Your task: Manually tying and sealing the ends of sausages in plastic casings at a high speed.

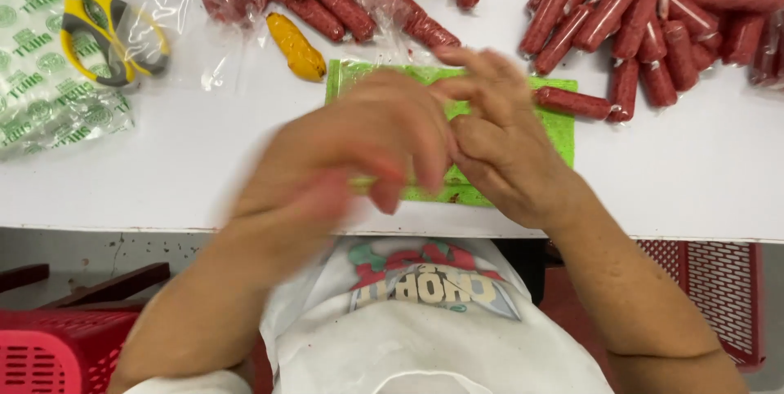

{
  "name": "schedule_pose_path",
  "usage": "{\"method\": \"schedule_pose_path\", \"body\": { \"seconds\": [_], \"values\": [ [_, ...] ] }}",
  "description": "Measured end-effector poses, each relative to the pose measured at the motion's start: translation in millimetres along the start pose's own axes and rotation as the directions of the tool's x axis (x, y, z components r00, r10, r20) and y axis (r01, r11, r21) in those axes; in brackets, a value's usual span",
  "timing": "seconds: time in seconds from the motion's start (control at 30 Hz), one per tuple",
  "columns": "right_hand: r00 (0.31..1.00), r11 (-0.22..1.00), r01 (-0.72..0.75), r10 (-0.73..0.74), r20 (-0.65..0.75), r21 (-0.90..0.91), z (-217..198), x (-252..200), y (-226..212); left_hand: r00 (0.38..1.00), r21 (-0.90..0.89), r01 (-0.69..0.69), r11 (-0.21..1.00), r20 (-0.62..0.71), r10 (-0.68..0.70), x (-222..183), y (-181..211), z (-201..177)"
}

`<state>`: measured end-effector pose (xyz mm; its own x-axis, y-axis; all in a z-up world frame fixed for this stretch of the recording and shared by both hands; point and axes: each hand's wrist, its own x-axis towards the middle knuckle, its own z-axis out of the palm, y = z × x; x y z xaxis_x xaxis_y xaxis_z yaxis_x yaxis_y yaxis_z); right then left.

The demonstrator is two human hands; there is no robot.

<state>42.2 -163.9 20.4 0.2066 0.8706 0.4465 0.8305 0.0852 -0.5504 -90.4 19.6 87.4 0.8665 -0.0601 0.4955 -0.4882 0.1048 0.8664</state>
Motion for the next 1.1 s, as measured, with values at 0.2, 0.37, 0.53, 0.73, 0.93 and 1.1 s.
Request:
{"method": "schedule_pose_path", "body": {
  "seconds": [0.2, 0.37, 0.53, 0.73, 0.93, 1.1],
  "values": [
    [0.983, 0.905, 0.166, -0.123, 0.133, -0.392, 75, -42, 11, 0.399, -0.760, 0.646, 0.072, 0.255, -0.881, -114, -96, 23],
    [0.953, 0.965, 0.031, -0.107, 0.284, 0.260, 43, -38, 14, 0.534, -0.549, 0.735, 0.399, 0.105, -0.839, -124, -102, 21],
    [0.854, 0.645, -0.256, -0.199, 0.481, 0.720, -13, -23, -34, 0.918, 0.447, -0.074, 0.891, 0.379, -0.114, -72, -42, 0],
    [0.725, -0.129, -0.249, 0.633, 0.272, 0.960, 41, -29, -35, 0.945, 0.252, 0.315, 0.915, -0.175, -0.277, -87, -115, 45],
    [0.580, 0.660, -0.079, 0.640, -0.504, 0.747, 78, -3, 1, 0.786, -0.103, 0.454, 0.885, -0.421, -0.453, -46, -102, 32],
    [0.951, 0.885, -0.203, 0.280, -0.130, 0.418, 22, -16, 23, 0.963, 0.989, -0.143, -0.048, 0.150, 0.225, -25, -73, -13]
  ]
}}
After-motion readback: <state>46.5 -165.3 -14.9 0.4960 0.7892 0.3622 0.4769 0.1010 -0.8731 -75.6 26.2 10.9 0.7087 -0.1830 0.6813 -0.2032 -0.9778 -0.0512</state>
